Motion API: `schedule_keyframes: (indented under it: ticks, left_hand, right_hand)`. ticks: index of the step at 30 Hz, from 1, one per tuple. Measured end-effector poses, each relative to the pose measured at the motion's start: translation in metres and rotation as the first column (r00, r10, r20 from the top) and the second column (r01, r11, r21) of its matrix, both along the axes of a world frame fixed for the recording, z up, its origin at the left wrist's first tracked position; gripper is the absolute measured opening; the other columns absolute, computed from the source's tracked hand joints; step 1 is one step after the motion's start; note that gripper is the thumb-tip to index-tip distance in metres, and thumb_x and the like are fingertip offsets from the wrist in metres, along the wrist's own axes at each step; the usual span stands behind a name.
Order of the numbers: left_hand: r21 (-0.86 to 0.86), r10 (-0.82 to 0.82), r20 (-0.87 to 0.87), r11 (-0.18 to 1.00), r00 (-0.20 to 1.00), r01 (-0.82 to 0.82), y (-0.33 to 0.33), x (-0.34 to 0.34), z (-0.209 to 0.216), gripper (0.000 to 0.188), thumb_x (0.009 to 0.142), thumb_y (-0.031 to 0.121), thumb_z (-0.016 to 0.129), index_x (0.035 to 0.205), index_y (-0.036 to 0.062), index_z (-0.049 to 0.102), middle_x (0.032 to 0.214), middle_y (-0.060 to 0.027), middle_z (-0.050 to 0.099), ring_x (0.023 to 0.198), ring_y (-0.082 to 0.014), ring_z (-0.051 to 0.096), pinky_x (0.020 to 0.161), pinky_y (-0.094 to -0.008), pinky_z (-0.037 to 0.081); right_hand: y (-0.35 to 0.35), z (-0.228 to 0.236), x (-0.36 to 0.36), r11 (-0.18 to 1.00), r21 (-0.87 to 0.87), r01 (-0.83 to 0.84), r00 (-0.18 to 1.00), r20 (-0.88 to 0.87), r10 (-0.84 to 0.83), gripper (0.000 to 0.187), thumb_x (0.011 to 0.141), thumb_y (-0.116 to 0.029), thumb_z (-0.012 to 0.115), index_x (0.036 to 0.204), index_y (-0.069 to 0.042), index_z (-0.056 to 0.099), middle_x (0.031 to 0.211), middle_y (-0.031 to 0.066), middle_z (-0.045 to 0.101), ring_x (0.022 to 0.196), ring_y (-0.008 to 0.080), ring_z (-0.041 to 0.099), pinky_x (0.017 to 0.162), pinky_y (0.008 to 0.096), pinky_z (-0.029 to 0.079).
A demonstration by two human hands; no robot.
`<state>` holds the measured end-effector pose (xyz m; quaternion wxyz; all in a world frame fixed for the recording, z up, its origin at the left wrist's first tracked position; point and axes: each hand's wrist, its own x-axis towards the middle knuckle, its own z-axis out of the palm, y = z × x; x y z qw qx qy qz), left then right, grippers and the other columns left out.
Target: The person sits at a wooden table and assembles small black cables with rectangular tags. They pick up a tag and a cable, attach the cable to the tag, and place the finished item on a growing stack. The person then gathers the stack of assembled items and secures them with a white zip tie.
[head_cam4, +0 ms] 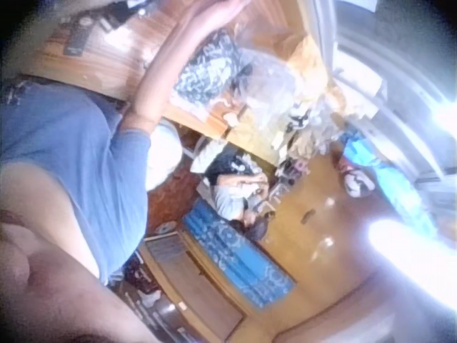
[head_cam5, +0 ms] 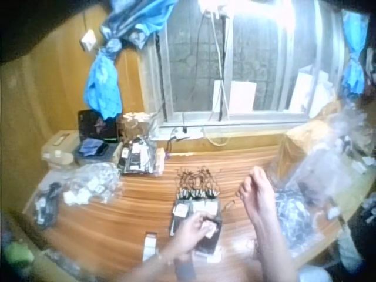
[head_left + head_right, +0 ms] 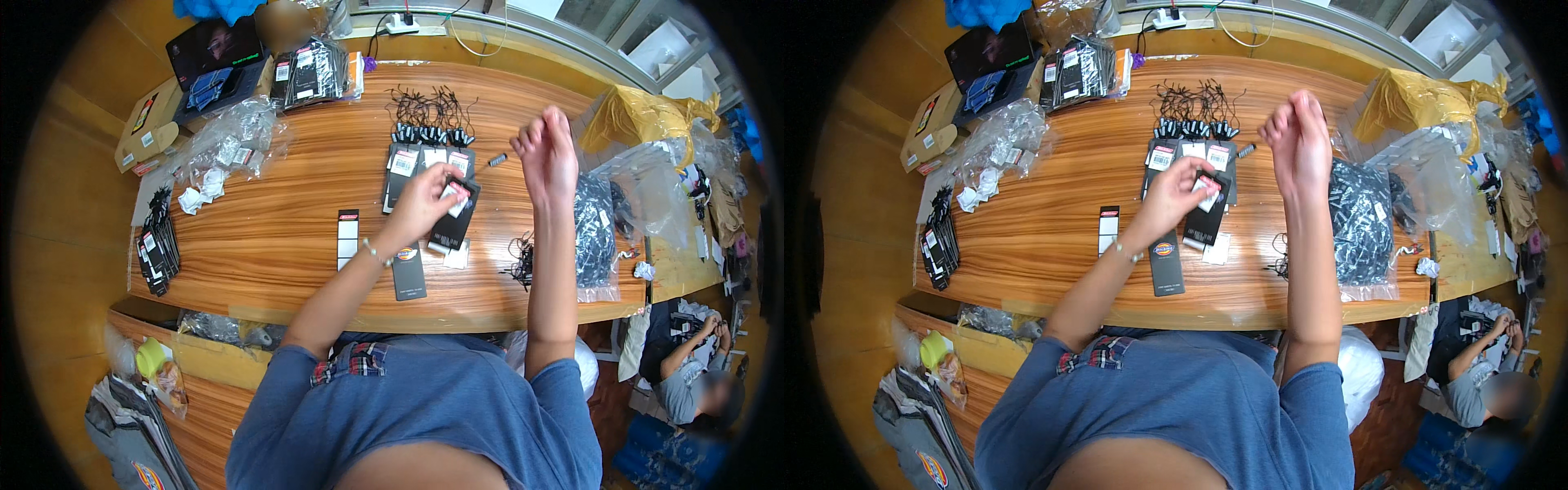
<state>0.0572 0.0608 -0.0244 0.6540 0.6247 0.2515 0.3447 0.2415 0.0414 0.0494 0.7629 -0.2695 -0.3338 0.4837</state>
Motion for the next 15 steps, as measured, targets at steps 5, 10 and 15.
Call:
schedule_keyframes:
  ticks: [5,10,15]
  left_hand:
    - [0.113,0.094,-0.087,0.99,0.992,-0.084,0.048,0.027,-0.011,0.027,0.076,0.0,0.063,0.101,0.0,0.051,0.079,-0.0036,0.061,0.074,-0.0067,0.059,0.062,-0.0169,0.045]
    - [0.42,0.266,-0.283,0.898,0.921,-0.131,0.058,0.035,-0.012,0.026,0.069,0.007,0.069,0.092,0.0038,0.058,0.071,-0.003,0.059,0.067,-0.0098,0.054,0.059,-0.0226,0.043]
    - [0.83,0.553,-0.272,0.549,0.787,-0.099,0.063,0.029,-0.017,0.033,0.061,0.022,0.075,0.09,0.0089,0.064,0.087,-0.0042,0.056,0.089,-0.0226,0.045,0.08,-0.0338,0.038]
  right_hand:
    - [0.065,0.013,0.016,0.997,-0.066,0.026,0.991,0.129,-0.017,0.012,0.092,-0.017,0.04,0.086,-0.009,0.045,0.06,0.0015,0.041,0.051,0.0109,0.037,0.052,0.0247,0.033]
    - [0.095,0.001,0.025,0.991,-0.135,0.022,0.989,0.145,-0.002,0.012,0.091,-0.016,0.041,0.082,-0.009,0.047,0.057,-0.0002,0.043,0.046,0.0086,0.036,0.045,0.0225,0.031]
    - [0.13,-0.024,0.018,0.949,-0.308,0.061,0.946,0.321,0.043,0.012,0.088,-0.017,0.045,0.082,-0.009,0.052,0.058,-0.0022,0.047,0.047,0.0073,0.04,0.046,0.0219,0.033]
